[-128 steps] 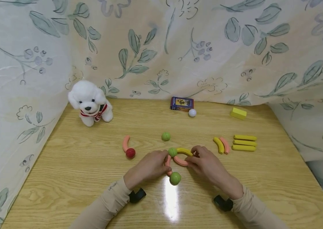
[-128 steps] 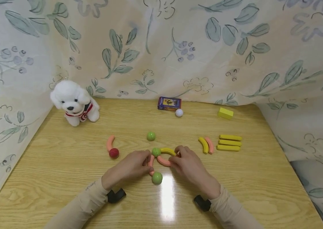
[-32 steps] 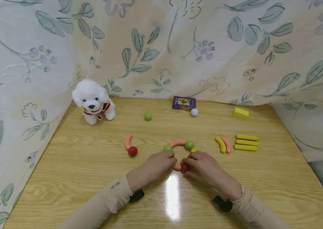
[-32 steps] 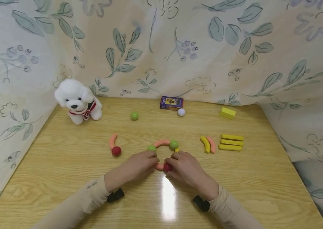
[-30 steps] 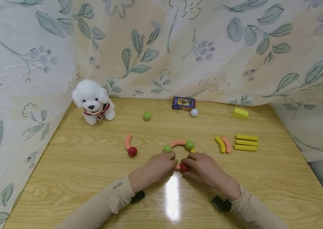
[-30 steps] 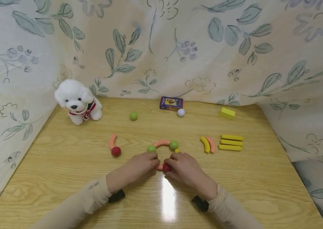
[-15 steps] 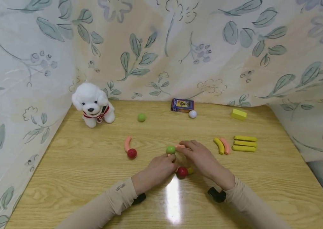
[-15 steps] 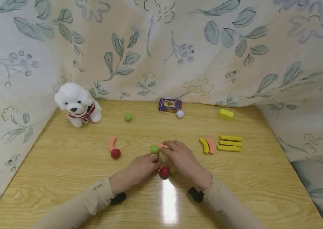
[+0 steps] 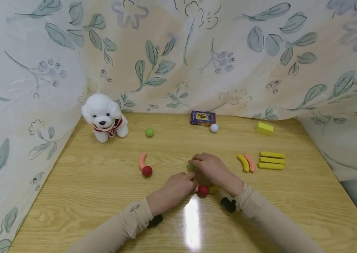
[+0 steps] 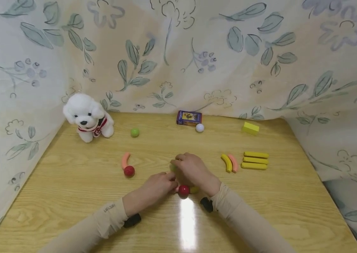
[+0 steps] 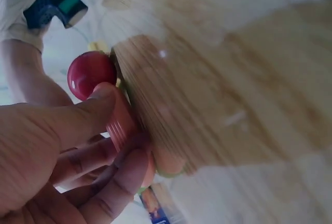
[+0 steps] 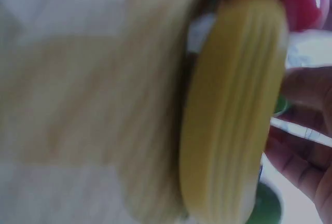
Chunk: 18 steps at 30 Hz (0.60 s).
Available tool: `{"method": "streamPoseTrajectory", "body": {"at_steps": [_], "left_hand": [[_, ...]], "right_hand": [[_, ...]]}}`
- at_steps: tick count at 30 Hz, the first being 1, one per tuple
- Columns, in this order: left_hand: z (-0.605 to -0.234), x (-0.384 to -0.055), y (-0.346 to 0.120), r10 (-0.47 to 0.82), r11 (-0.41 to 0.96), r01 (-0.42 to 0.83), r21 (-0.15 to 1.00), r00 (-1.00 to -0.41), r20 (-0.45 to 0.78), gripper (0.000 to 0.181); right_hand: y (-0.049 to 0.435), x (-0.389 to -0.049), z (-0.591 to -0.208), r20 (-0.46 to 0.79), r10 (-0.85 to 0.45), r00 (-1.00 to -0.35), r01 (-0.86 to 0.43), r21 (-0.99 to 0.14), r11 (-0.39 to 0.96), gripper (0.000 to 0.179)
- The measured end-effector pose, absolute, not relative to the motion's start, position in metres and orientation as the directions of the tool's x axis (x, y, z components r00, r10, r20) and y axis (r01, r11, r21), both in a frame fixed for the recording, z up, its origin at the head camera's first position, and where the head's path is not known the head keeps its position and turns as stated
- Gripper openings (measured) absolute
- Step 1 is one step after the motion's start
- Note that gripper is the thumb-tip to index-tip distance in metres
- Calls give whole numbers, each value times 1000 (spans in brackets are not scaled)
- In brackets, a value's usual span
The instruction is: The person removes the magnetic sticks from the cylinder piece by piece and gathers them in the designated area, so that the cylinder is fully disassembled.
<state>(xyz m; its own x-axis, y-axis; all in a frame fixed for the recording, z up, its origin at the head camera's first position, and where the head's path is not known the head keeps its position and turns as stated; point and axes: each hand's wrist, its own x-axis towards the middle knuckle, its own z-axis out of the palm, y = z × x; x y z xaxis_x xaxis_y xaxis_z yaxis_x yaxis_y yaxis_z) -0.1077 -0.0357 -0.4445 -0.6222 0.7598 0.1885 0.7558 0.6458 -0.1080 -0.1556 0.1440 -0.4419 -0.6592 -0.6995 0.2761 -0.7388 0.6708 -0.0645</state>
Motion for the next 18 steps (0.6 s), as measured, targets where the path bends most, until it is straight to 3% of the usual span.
{"method": "streamPoseTrajectory", "body": {"at_steps": [6,10,13,18], "left_hand": [[-442,-110,-37,740,666,746,-16,-658,137,22],[-438,-111,-36,743,663,748,-17,-656,134,22],[-436,-112,-34,745,663,748,-29,-655,128,20],[-435,-112,-33,746,664,745,-65,-655,122,15]], "right_hand": [[150,-156,-438,291,-654,-698,-701,-90,708,34],[156,-137,-431,344,-623,-702,-684,-82,725,27],[161,-117,-428,296,-627,-721,-676,-99,731,18],[161,-100,-434,206,-648,-733,-674,-91,733,25]]}}
